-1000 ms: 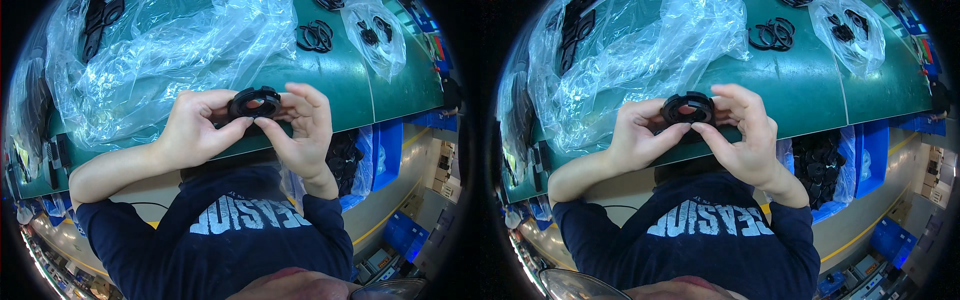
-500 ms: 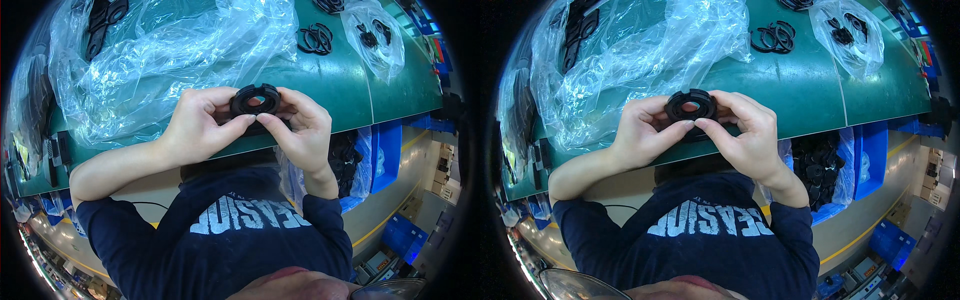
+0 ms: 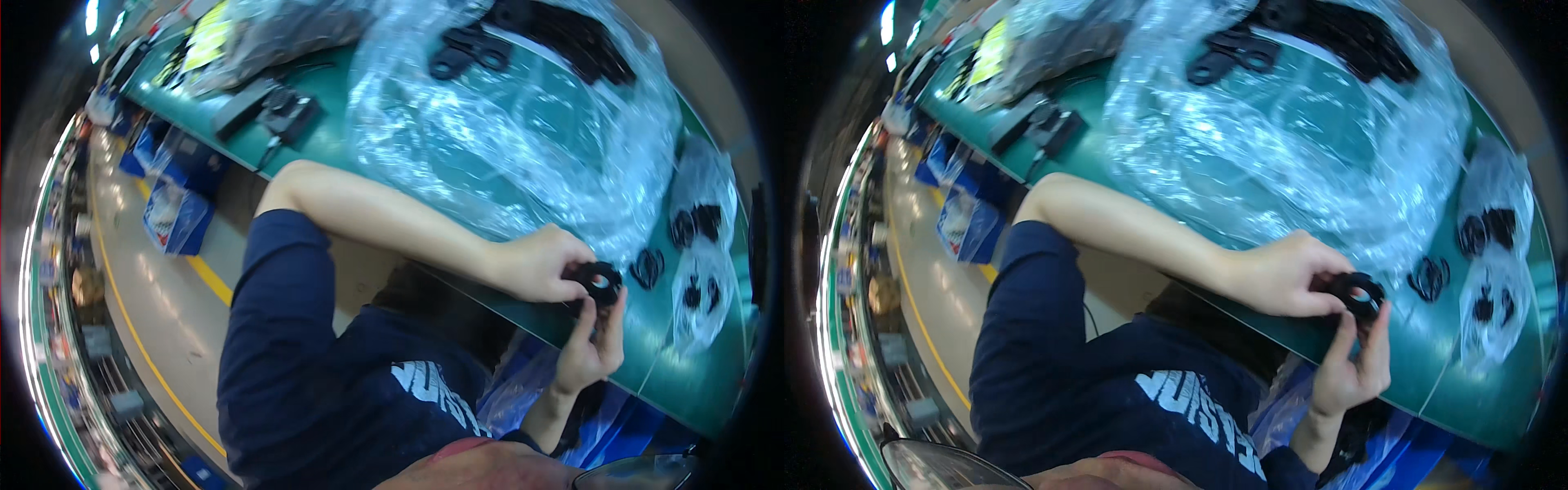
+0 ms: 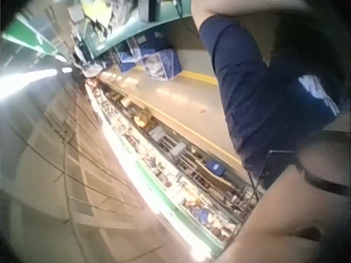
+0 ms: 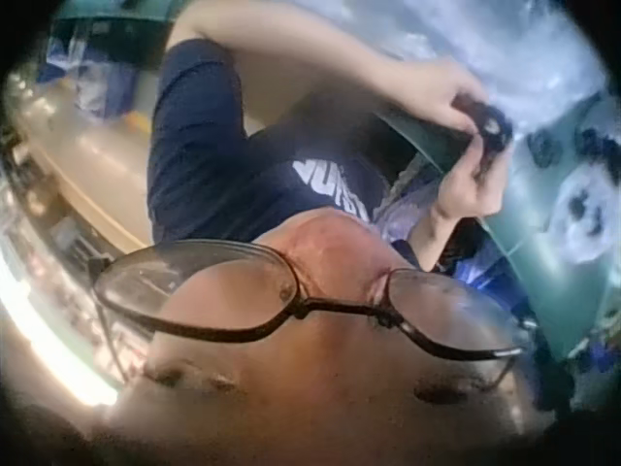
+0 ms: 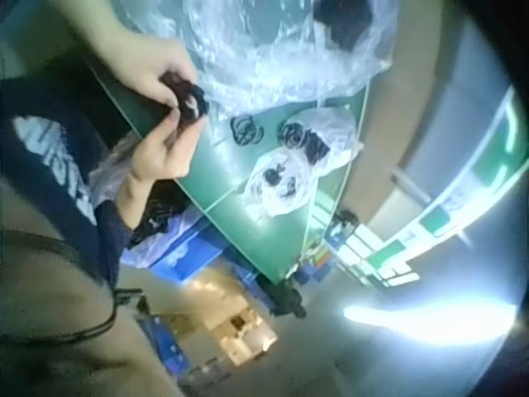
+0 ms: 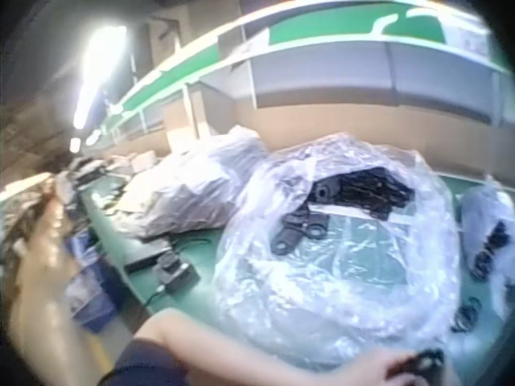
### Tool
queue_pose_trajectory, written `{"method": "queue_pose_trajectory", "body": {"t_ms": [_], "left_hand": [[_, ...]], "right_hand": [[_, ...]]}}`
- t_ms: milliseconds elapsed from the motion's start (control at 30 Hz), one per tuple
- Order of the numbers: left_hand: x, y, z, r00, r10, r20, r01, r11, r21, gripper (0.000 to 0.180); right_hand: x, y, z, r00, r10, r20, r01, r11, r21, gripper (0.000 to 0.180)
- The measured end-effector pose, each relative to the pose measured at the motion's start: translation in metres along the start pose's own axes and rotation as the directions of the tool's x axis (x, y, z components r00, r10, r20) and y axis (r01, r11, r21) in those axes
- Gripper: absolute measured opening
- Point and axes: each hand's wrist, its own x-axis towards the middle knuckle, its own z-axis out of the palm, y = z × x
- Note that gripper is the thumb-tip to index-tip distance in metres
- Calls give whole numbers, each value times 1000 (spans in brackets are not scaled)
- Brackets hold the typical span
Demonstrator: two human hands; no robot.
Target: The person assembles plastic rings and plastic bases by hand at a workbench, taking components from bins and joining them together.
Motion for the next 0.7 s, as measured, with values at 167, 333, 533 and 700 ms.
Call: {"method": "queue_pose_trajectory", "body": {"t_ms": [167,333,533,700], "left_hand": [[13,1,-2,995,87,-38,-89,994,-57,19],[12,11,-15,994,100,-55,-102,994,-37,19],[7,4,-39,987,14,-159,-36,990,-134,21],[7,-10,-47,974,-25,-223,-1,993,-118,24]], "right_hand": [[18,5,-2,998,-5,-55,16,982,189,34],[53,-1,-11,978,50,205,-104,960,262,19],[109,0,9,828,-47,558,-140,948,286,14],[128,-5,25,688,-86,720,-131,962,241,9]]}}
